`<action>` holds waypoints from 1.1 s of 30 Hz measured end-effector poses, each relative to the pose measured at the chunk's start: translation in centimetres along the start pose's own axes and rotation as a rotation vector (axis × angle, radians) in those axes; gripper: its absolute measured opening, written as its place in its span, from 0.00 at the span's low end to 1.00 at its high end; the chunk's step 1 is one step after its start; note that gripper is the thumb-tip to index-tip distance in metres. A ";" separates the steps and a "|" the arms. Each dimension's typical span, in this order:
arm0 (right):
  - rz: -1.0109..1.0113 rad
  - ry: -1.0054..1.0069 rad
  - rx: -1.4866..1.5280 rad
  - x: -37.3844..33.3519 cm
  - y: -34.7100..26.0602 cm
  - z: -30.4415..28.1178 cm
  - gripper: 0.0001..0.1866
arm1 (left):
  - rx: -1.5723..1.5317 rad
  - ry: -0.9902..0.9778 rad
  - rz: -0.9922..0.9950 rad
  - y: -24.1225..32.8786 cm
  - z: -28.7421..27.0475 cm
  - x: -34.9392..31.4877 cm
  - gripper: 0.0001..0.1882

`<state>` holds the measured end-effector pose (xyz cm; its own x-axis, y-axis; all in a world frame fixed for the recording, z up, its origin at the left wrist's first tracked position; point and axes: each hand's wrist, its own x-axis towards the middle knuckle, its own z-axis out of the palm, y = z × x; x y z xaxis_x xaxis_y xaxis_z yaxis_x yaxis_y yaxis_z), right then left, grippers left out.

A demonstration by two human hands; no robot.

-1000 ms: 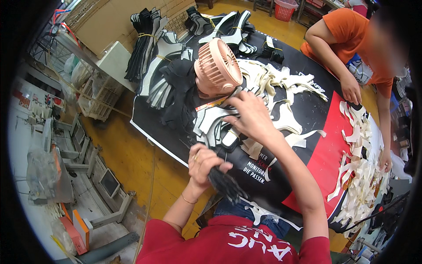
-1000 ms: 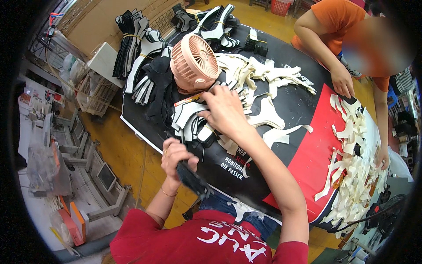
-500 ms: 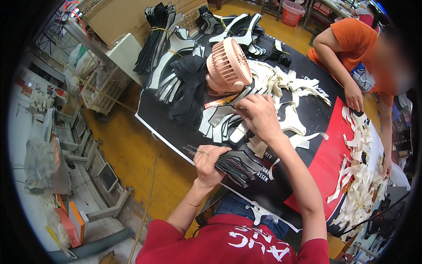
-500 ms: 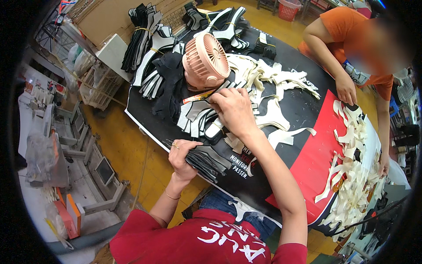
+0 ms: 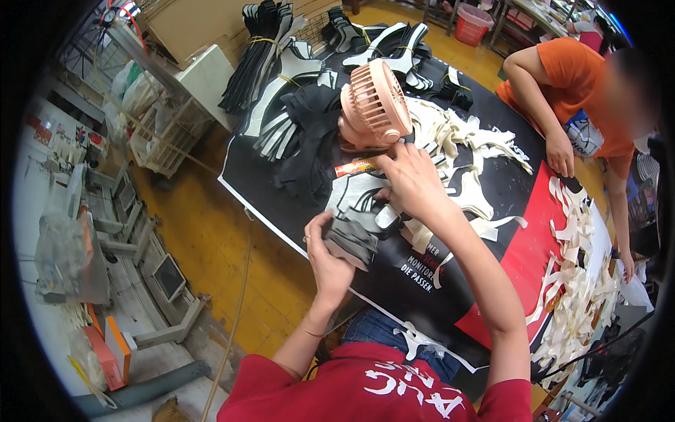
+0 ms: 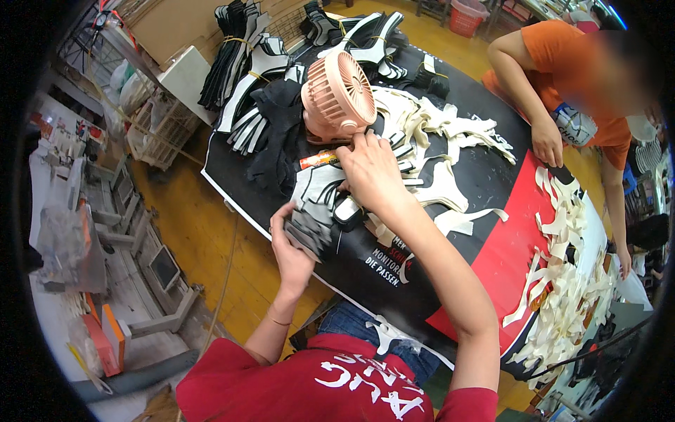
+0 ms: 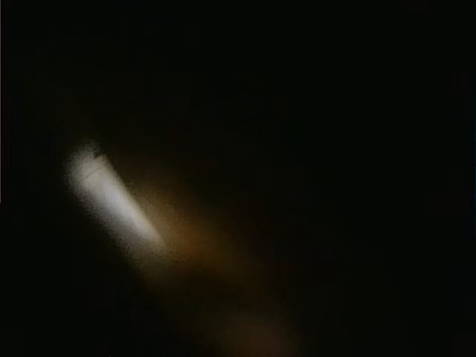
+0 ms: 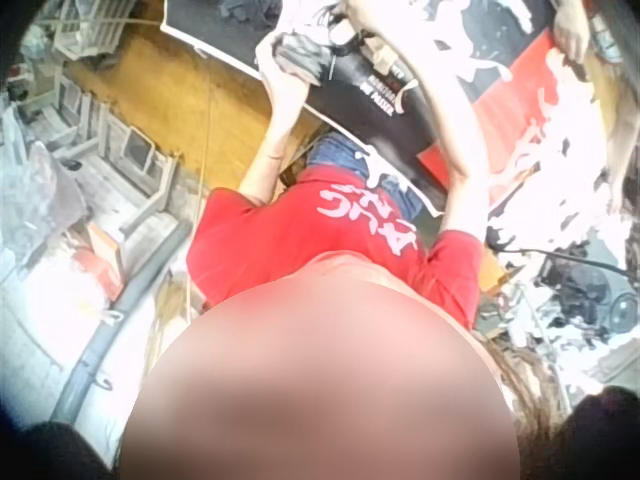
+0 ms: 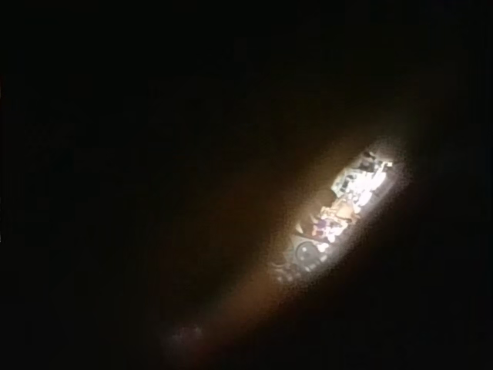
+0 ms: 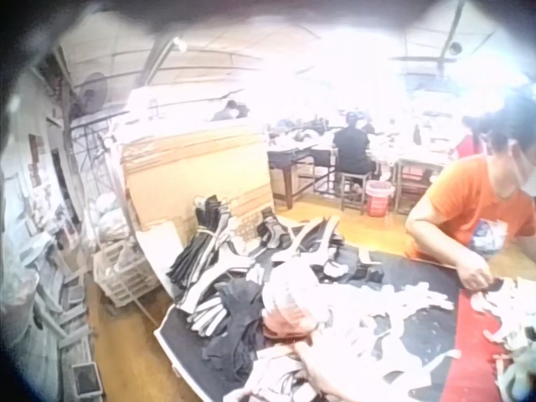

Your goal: The person sorts and folds small fabric pieces on a worktable, handling both white and black items one at a time. They repeatedly pick up pieces, fold them, and place them into separate piles while another worker performs similar actions nearby.

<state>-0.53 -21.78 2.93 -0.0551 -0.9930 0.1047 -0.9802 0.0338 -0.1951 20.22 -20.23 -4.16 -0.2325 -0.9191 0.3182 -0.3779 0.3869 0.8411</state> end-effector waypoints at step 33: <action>0.042 -0.468 -0.140 3.6 -0.9 -0.1 0.19 | -0.551 0.124 -0.242 -4.6 2.7 1.0 0.09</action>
<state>0.17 -25.40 3.64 -0.0356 -0.9337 -0.3563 -0.9969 0.0582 -0.0530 19.33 -22.69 -8.90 -0.0791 -0.9907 0.1107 0.1193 0.1008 0.9877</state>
